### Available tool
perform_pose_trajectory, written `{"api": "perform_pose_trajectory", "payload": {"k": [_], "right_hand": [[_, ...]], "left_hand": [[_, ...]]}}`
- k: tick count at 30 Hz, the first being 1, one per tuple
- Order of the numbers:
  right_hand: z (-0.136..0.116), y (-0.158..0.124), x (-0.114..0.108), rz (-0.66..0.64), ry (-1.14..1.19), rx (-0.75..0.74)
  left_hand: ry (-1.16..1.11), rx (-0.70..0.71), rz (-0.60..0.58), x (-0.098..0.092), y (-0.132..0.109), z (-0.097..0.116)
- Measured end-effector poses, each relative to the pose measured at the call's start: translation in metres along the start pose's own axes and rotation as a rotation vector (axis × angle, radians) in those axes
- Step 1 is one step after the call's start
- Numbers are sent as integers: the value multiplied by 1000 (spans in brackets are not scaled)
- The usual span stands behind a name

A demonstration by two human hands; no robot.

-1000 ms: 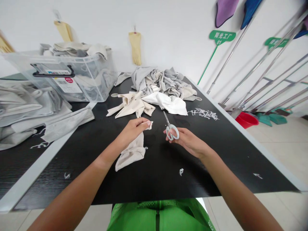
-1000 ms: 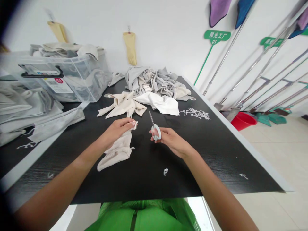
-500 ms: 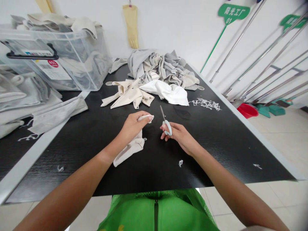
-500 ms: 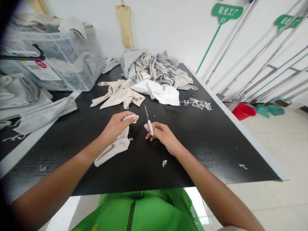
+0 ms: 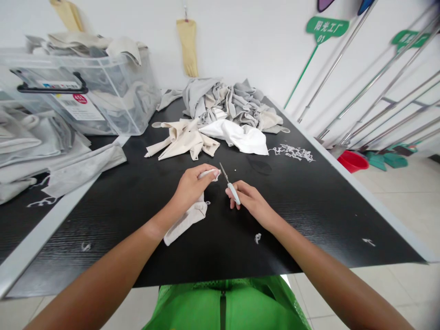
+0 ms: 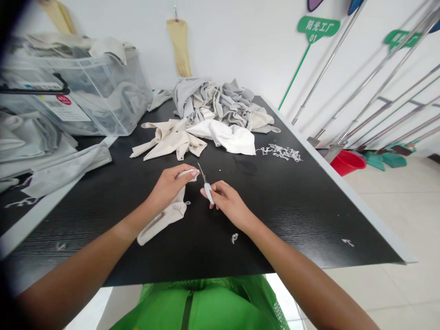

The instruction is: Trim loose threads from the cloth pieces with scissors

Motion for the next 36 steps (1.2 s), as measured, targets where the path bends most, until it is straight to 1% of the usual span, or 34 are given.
{"api": "perform_pose_trajectory", "payload": {"k": [3, 6, 9, 16, 20, 36], "right_hand": [[-1, 0, 1, 4, -21, -13], [-4, -1, 3, 10, -85, -47], [-6, -3, 3, 21, -151, -47], [-3, -3, 3, 40, -273, -57], [-3, -4, 5, 75, -343, -73], [-6, -4, 12, 202, -498, -25]], "left_hand": [[6, 15, 5, 0, 0, 1], [22, 23, 5, 0, 0, 2], [35, 22, 23, 0, 0, 3], [37, 30, 59, 0, 0, 3], [49, 27, 68, 0, -1, 2], [189, -17, 42, 0, -1, 3]]}}
Point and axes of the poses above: each hand's wrist, its own y-axis towards the middle knuckle, its own x-axis out of the palm, z = x × y, the point moved 2 cm from there along y, towards the middle knuckle, and after that the axes turned 15 degrees about -z, right-handed, at the moved point
